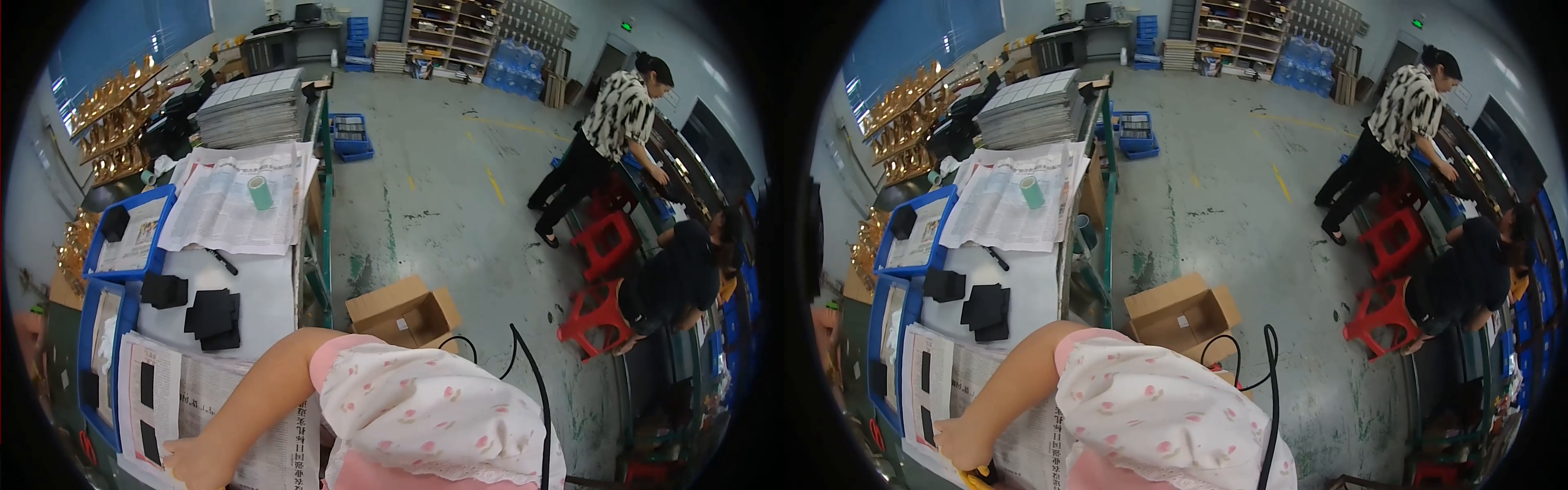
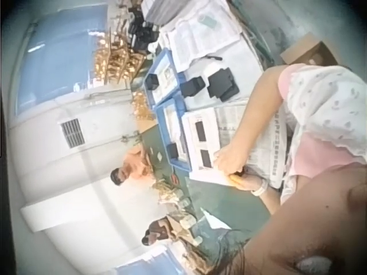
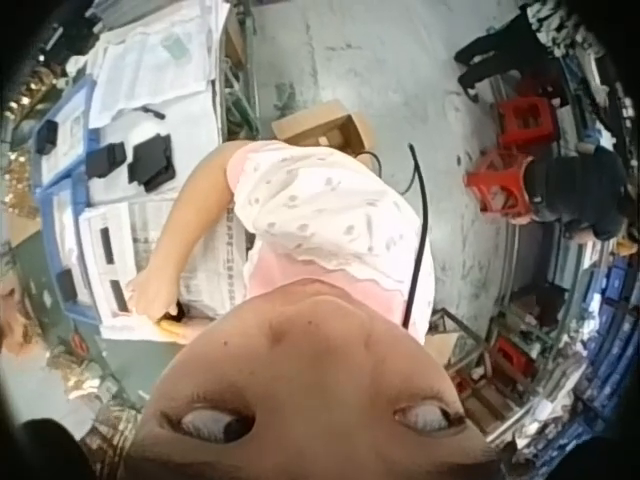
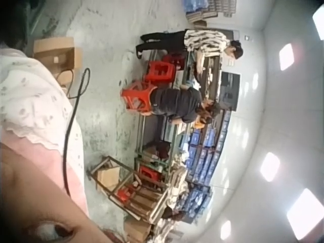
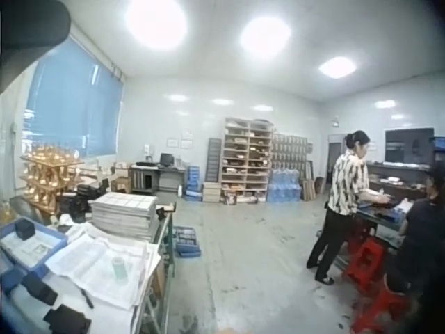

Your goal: The person inspects small, black rectangular metal parts on a workbench by hand, checking for defects and sorting them into plastic trays while wearing protective finger cots.

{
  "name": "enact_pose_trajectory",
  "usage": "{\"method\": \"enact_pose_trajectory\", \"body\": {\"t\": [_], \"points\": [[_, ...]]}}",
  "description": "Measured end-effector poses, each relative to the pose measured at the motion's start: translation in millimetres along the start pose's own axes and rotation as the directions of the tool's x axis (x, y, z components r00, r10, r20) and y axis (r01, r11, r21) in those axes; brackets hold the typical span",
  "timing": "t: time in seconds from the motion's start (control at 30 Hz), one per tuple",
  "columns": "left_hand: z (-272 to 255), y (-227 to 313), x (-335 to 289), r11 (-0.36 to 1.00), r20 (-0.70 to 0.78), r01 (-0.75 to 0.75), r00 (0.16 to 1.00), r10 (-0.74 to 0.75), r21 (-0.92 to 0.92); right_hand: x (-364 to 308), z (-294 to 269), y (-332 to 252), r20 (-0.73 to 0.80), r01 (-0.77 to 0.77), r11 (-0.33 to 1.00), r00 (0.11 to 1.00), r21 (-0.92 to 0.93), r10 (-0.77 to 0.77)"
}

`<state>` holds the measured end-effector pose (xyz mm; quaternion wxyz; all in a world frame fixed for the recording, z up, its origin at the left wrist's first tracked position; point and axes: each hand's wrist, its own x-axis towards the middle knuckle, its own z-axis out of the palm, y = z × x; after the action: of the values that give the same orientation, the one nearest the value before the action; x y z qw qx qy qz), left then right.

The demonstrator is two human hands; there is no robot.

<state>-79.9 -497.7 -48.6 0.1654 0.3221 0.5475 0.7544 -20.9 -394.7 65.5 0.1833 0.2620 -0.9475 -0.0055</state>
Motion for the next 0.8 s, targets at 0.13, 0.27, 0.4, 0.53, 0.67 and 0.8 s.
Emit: {"method": "enact_pose_trajectory", "body": {"t": [0.13,0.27,0.4,0.53,0.67,0.8], "points": [[-27,18,-34,0.995,-0.181,0.018,0.984,0.001,0.102,3,16,6,-0.060,-0.031,0.998,0.998,0.056,0.035],[-36,55,-54,0.962,-0.215,0.028,0.972,-0.089,-0.271,6,-28,20,-0.134,0.002,0.981,0.991,0.192,0.024],[-36,67,-39,0.999,-0.267,0.004,0.964,0.009,0.049,16,-105,69,0.038,0.077,0.979,0.996,0.187,-0.086],[-24,113,-36,0.834,-0.234,0.136,0.972,-0.008,0.535,101,-136,156,-0.188,-0.057,0.989,0.982,-0.137,0.030],[-23,115,-24,0.453,0.142,-0.163,0.987,0.078,0.877,214,-62,249,-0.121,-0.164,0.949,0.983,-0.269,0.136],[-25,106,-27,0.346,0.147,-0.124,0.988,-0.041,0.930,271,45,293,-0.053,-0.301,0.885,0.952,-0.356,0.302]]}}
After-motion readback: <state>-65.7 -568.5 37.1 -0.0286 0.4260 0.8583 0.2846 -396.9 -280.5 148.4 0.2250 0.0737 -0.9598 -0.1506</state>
